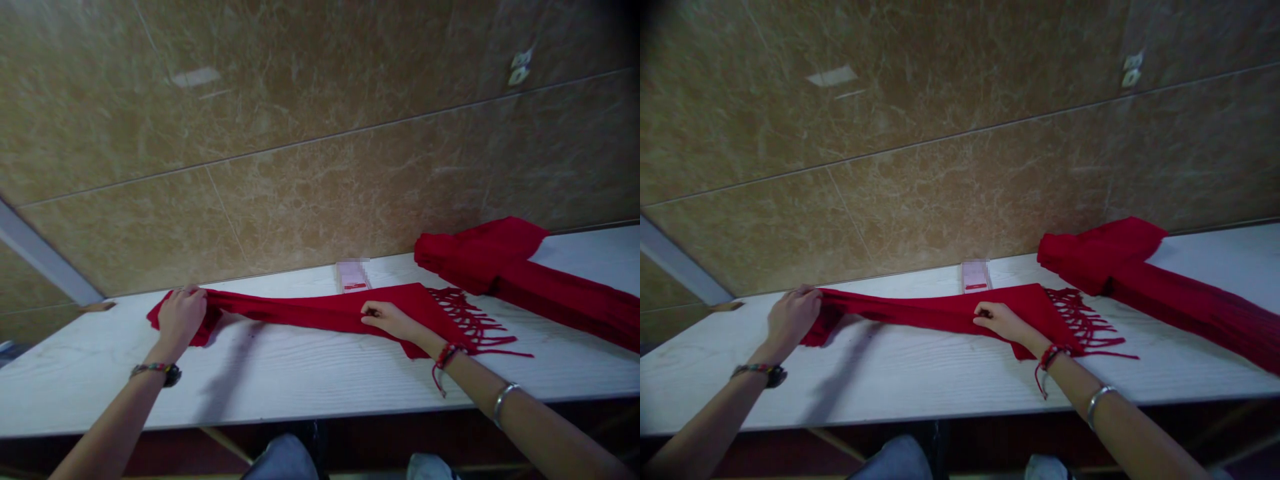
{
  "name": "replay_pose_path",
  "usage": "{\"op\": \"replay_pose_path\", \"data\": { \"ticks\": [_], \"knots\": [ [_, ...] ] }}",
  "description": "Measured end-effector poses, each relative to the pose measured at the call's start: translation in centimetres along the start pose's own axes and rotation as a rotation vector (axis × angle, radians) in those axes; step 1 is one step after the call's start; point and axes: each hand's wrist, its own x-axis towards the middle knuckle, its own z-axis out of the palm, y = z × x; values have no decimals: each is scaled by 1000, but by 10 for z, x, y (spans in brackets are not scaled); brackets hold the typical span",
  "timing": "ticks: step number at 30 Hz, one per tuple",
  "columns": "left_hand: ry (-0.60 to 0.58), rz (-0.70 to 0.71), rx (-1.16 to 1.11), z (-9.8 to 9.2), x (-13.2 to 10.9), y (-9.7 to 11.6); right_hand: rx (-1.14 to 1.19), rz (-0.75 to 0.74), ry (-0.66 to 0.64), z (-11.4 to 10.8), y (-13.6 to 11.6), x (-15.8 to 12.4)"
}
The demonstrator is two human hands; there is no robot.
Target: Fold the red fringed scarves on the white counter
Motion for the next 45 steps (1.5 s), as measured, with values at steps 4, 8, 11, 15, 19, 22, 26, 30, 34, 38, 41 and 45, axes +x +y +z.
{"op": "replay_pose_path", "data": {
  "ticks": [4, 8, 11, 15, 19, 22, 26, 30, 34, 38, 41, 45],
  "knots": [
    [-131, 67, 93, 15, -26, 13, -13, -18, -15, 1, 0, -1],
    [-85, 318, -80, 27, -51, 67, -20, -17, -20, 1, 0, -1],
    [-76, 432, -166, 29, -55, 107, -40, -23, -29, 2, 1, -2],
    [-127, 455, -161, 30, -41, 132, -71, -23, -22, 2, 2, -2],
    [-92, 494, -189, 34, -30, 130, -74, -9, 1, 1, -1, -2],
    [-55, 533, -238, 34, -30, 124, -91, -25, 11, 1, -3, -2],
    [-44, 566, -319, 28, -35, 120, -122, -54, 14, 0, -7, -3],
    [-78, 563, -411, 25, -39, 118, -157, -107, -15, -2, -14, -5],
    [-144, 646, -457, 25, -41, 114, -184, -155, -61, -3, -19, -7],
    [-172, 675, -399, 23, -45, 117, -186, -173, -71, -2, -21, -8],
    [-189, 610, -408, 19, -49, 122, -194, -208, -75, -1, -24, -10],
    [-150, 600, -390, 17, -55, 127, -198, -248, -119, -2, -31, -13]
  ]
}}
